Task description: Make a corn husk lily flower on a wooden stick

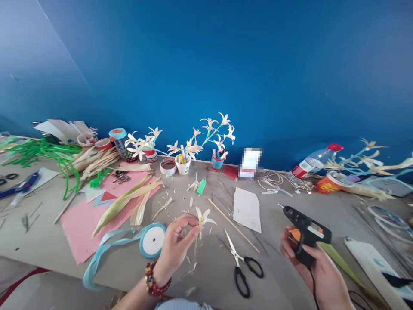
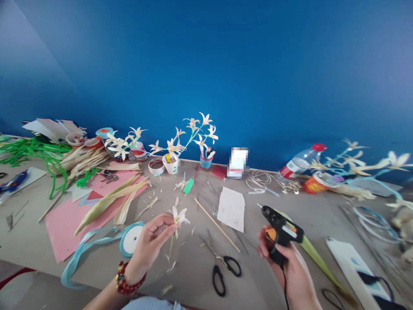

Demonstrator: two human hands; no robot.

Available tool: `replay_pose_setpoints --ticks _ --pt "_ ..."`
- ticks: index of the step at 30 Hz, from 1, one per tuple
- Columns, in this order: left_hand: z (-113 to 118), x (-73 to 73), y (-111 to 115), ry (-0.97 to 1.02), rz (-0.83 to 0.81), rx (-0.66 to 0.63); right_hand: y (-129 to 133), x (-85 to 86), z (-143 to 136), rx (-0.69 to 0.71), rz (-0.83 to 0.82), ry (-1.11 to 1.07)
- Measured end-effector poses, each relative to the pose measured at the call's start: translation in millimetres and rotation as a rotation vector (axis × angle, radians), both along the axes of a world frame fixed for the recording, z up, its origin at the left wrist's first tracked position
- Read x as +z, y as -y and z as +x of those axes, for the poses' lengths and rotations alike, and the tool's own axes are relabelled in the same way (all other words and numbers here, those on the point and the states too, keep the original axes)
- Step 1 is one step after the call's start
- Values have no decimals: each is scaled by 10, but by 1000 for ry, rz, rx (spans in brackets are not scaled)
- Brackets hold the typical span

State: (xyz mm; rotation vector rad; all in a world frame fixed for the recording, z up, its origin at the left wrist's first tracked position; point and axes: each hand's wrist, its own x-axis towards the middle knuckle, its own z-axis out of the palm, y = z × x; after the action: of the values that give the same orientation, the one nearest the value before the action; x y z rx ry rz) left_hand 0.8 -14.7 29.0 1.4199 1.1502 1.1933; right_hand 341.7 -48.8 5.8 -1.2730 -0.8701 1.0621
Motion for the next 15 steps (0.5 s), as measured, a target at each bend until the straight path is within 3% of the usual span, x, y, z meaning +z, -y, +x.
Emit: replay_pose_setpoints --ticks 4,6,11,15 --pt "34 12 -24 -11 22 -16 170 196 -362 99 4 316" --pt "49 15 -29 -2 25 -9 245 280 -595 100 33 366" --pt "67 9 -19 -2 22 4 299 336 -1067 261 -101 181" --pt "69 -6 -15 1 33 -2 250 259 -1156 321 -221 17"
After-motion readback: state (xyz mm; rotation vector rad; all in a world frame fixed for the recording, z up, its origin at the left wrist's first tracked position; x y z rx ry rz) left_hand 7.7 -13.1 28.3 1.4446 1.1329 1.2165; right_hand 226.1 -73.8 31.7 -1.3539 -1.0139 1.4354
